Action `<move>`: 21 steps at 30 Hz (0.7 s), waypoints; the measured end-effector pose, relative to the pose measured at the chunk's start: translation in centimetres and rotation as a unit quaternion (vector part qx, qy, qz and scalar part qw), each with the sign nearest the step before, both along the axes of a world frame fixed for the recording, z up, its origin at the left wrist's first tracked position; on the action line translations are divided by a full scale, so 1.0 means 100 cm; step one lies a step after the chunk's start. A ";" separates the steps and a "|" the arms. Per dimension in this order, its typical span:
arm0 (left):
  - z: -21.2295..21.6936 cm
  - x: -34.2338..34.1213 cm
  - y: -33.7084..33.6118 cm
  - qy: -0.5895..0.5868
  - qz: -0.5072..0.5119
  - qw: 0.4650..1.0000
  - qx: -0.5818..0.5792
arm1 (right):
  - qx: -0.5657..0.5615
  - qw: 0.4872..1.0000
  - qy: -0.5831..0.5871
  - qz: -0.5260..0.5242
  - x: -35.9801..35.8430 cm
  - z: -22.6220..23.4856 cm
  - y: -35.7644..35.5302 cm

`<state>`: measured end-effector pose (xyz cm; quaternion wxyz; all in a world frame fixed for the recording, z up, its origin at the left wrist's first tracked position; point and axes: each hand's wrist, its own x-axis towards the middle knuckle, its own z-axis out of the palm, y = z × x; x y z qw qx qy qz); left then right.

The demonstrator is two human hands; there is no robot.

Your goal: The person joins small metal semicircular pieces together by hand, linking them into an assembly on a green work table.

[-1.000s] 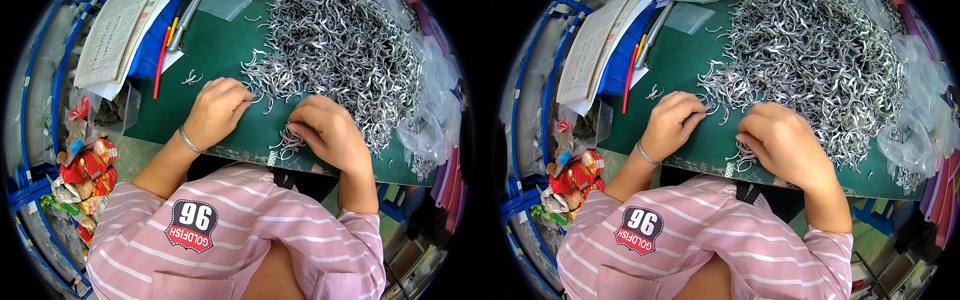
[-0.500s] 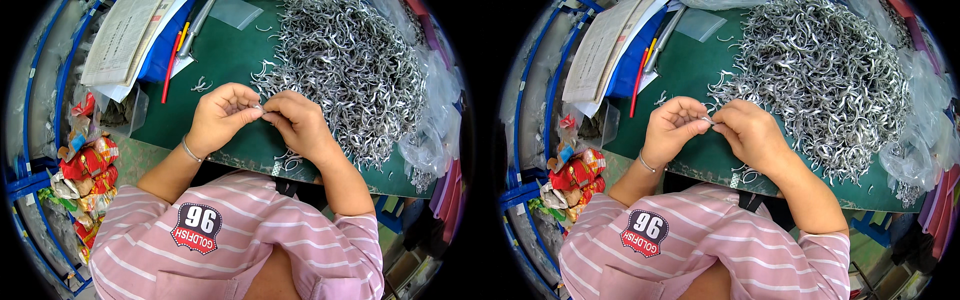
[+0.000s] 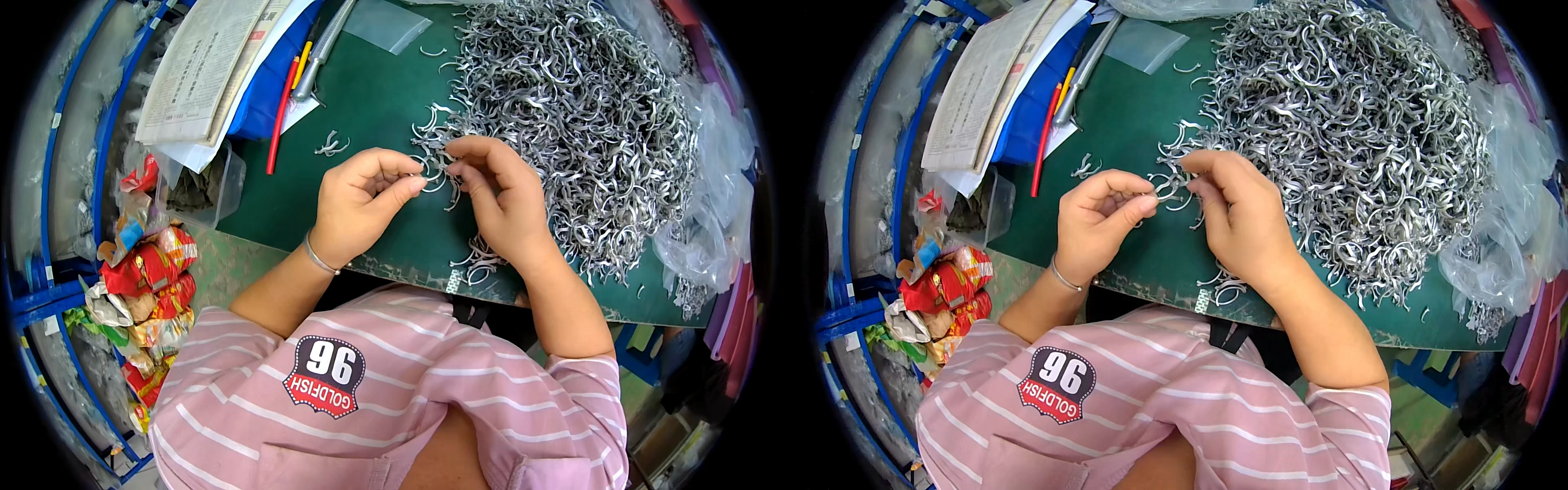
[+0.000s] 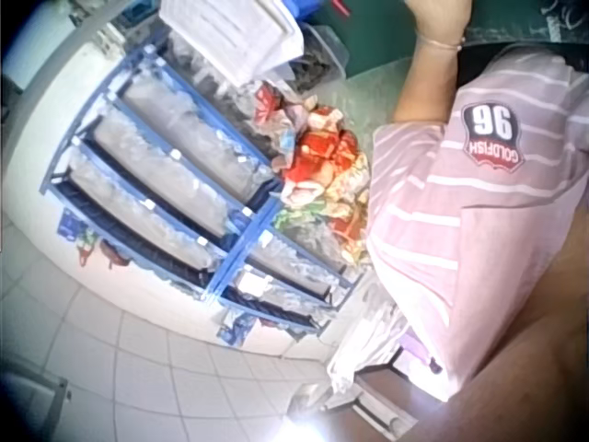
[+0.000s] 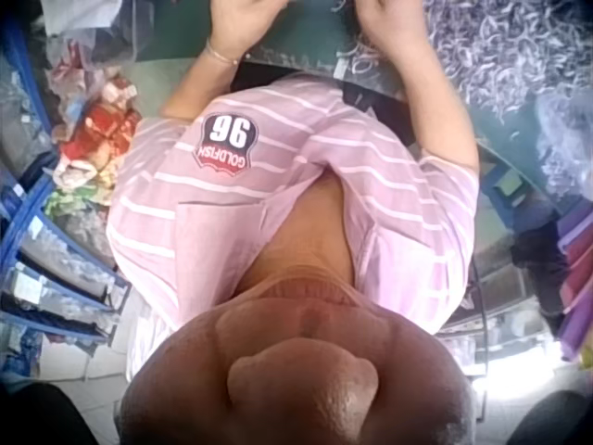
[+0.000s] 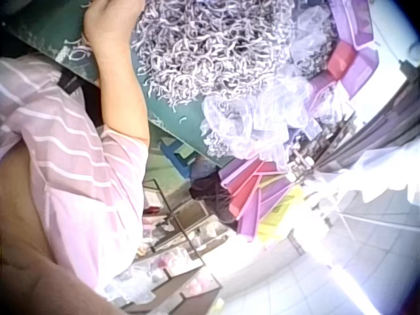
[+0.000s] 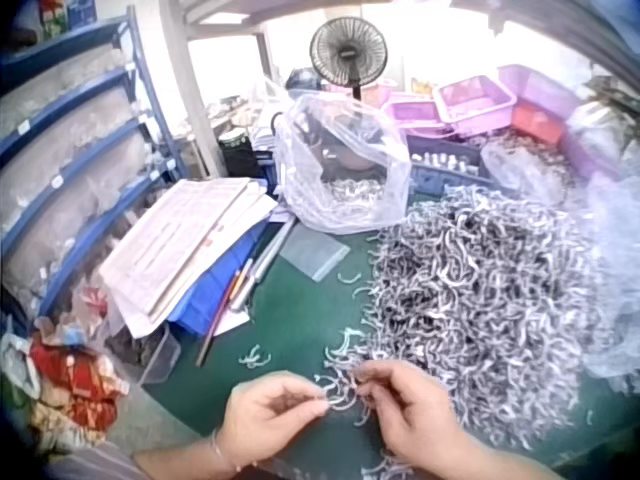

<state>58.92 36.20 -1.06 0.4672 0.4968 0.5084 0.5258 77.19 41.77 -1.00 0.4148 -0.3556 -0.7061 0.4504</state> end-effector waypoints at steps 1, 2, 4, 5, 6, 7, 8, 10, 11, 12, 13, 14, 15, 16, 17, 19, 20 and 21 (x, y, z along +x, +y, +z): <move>0.000 0.001 0.000 0.005 0.004 1.000 0.014 | -0.056 0.998 0.026 0.001 0.001 -0.001 0.000; -0.001 0.001 0.000 0.010 0.008 1.000 0.028 | -0.112 0.992 0.052 0.001 0.002 -0.001 0.000; -0.002 0.001 0.000 0.051 0.015 0.997 0.056 | -0.184 0.981 0.061 0.026 0.004 0.003 0.001; -0.004 0.000 0.000 0.088 0.018 0.994 0.070 | -0.216 0.974 0.063 0.035 0.004 0.006 0.002; -0.005 -0.001 0.000 0.124 0.020 0.989 0.083 | -0.248 0.966 0.065 0.044 0.005 0.007 0.003; -0.004 -0.001 0.001 0.156 0.014 0.985 0.069 | -0.260 0.961 0.074 0.056 0.005 0.008 0.002; -0.001 -0.001 0.002 0.188 0.008 0.981 0.055 | -0.258 0.962 0.065 0.058 0.005 0.007 0.002; 0.005 -0.002 0.003 0.165 -0.004 0.986 0.002 | -0.254 0.964 0.047 0.063 0.004 0.003 0.002; 0.009 -0.004 0.002 0.110 -0.008 0.993 -0.036 | -0.256 0.963 0.049 0.064 0.005 0.004 0.002; 0.013 -0.006 0.002 0.054 -0.013 0.996 -0.074 | -0.257 0.963 0.051 0.064 0.005 0.004 0.002; 0.018 -0.007 0.004 0.006 -0.024 0.996 -0.088 | -0.259 0.962 0.054 0.065 0.005 0.004 0.002; 0.018 -0.007 0.003 0.010 -0.025 0.997 -0.068 | -0.269 0.958 0.065 0.074 0.005 0.004 0.003; 0.017 -0.006 0.003 0.014 -0.025 0.998 -0.048 | -0.278 0.954 0.076 0.082 0.006 0.004 0.003; 0.016 -0.006 0.004 0.017 -0.027 0.999 -0.028 | -0.288 0.950 0.087 0.089 0.007 0.003 0.003; 0.015 -0.006 0.003 0.053 -0.029 0.998 0.001 | -0.301 0.944 0.094 0.095 0.007 0.004 0.004; 0.013 -0.005 0.002 0.123 -0.034 0.990 0.060 | -0.327 0.933 0.107 0.104 0.008 0.007 0.004; 0.012 -0.004 0.001 0.162 -0.025 0.981 0.101 | -0.346 0.925 0.114 0.110 0.009 0.008 0.005; 0.011 -0.002 0.001 0.201 -0.017 0.969 0.141 | -0.365 0.916 0.120 0.117 0.010 0.009 0.007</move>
